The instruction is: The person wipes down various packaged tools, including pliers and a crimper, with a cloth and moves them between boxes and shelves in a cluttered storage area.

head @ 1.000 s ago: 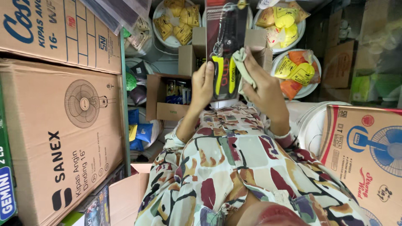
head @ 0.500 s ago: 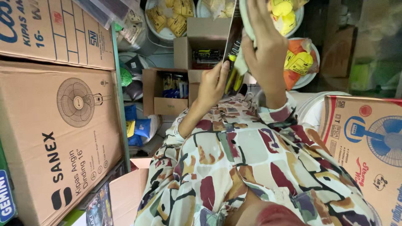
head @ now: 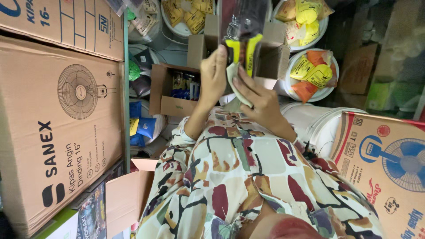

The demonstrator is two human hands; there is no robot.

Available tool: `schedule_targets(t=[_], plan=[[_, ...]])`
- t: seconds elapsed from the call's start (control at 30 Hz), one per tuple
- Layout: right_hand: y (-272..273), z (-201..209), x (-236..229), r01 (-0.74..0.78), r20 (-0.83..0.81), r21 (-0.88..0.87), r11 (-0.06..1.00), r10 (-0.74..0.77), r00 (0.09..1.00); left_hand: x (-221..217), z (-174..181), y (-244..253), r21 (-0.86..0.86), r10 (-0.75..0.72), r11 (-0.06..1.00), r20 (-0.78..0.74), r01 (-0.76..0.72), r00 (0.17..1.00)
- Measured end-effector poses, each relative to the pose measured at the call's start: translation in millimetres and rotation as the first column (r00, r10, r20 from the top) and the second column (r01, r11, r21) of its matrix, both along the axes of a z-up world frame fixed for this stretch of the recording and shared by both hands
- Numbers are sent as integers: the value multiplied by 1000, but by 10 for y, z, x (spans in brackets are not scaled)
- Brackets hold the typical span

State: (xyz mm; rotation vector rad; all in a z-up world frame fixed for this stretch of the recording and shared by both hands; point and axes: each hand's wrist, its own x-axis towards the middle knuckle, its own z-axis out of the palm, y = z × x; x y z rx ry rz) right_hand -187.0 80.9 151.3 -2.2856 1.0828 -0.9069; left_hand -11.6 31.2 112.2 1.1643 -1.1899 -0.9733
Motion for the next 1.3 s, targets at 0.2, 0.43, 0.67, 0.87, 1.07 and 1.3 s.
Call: schedule_targets(t=[0.2,0.43,0.67,0.87,1.07,1.3], plan=[[-20,-536,-243,-227,-4,462,857,258,966,235,176,-79,-85,124,987,-132,-136,983],[-282,48,-940,156,525,-5,988,-130,841,-27,87,-34,-28,41,999,26,-40,999],[-367,108,63,95,21,-201,975,-92,995,-86,34,-23,-123,132,985,71,-122,989],[-60,-941,-169,-83,78,120,989,74,994,78,-22,-185,-62,313,936,-307,-347,899],[-52,-1303,-703,201,731,394,897,-438,523,109,-50,-154,-116,332,926,-200,-359,922],[-542,-350,-428,146,114,-219,965,-123,986,-157,-165,-8,-67,172,983,-21,-173,985]])
